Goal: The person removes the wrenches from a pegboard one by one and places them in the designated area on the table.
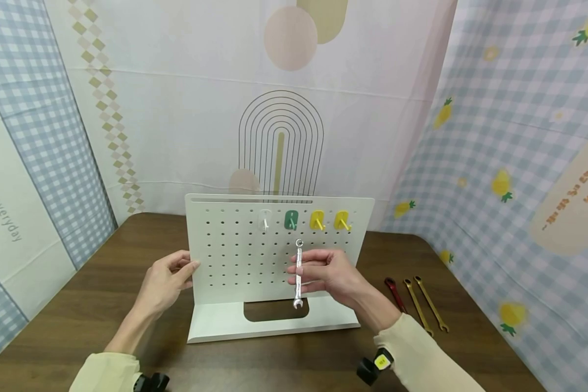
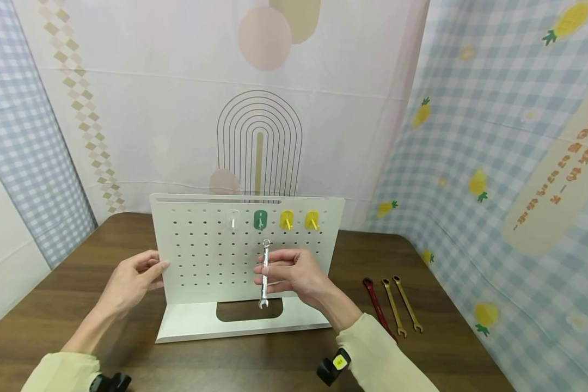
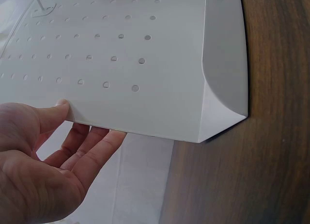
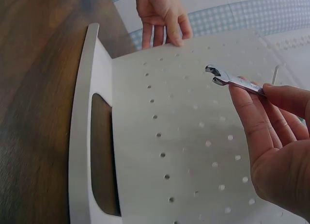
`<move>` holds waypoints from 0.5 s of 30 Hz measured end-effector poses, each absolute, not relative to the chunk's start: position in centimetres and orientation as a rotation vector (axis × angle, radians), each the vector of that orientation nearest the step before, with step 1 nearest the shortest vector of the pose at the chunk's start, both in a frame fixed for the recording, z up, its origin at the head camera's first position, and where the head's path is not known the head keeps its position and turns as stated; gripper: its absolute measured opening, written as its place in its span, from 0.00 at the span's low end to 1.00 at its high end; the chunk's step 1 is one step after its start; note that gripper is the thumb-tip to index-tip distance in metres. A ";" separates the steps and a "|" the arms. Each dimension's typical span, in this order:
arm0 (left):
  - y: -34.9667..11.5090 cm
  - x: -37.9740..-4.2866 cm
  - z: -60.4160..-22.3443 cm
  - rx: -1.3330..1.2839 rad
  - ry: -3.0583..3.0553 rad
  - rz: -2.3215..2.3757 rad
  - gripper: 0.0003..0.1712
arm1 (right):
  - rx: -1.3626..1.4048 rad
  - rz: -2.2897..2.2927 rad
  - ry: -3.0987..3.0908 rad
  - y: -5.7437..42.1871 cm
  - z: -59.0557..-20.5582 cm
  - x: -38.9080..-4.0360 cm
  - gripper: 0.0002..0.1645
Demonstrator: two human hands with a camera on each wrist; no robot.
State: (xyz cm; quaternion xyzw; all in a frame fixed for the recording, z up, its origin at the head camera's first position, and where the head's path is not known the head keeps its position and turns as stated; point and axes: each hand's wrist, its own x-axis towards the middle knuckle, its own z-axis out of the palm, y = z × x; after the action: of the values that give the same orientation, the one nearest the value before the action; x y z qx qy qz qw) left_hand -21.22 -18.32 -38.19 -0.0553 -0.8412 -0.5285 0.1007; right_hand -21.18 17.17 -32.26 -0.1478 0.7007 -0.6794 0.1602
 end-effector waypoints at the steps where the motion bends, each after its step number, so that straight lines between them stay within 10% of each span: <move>1: -18.3 -21.2 -38.2 -0.164 -2.485 -1.561 0.12 | -0.416 -1.940 2.008 17.4 -32.4 -21.2 0.28; 15: -18.4 -21.3 -38.1 -0.175 -2.485 -1.556 0.11 | -0.307 -1.926 2.087 20.3 -34.6 -20.9 0.27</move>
State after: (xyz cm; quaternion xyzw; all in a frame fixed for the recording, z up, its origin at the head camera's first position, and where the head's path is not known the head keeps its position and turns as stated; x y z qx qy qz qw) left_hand -21.32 -18.36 -38.15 -0.0592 -0.8417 -0.5270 0.1022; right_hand -20.91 20.33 -34.58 -0.1065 0.7231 -0.6675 0.1422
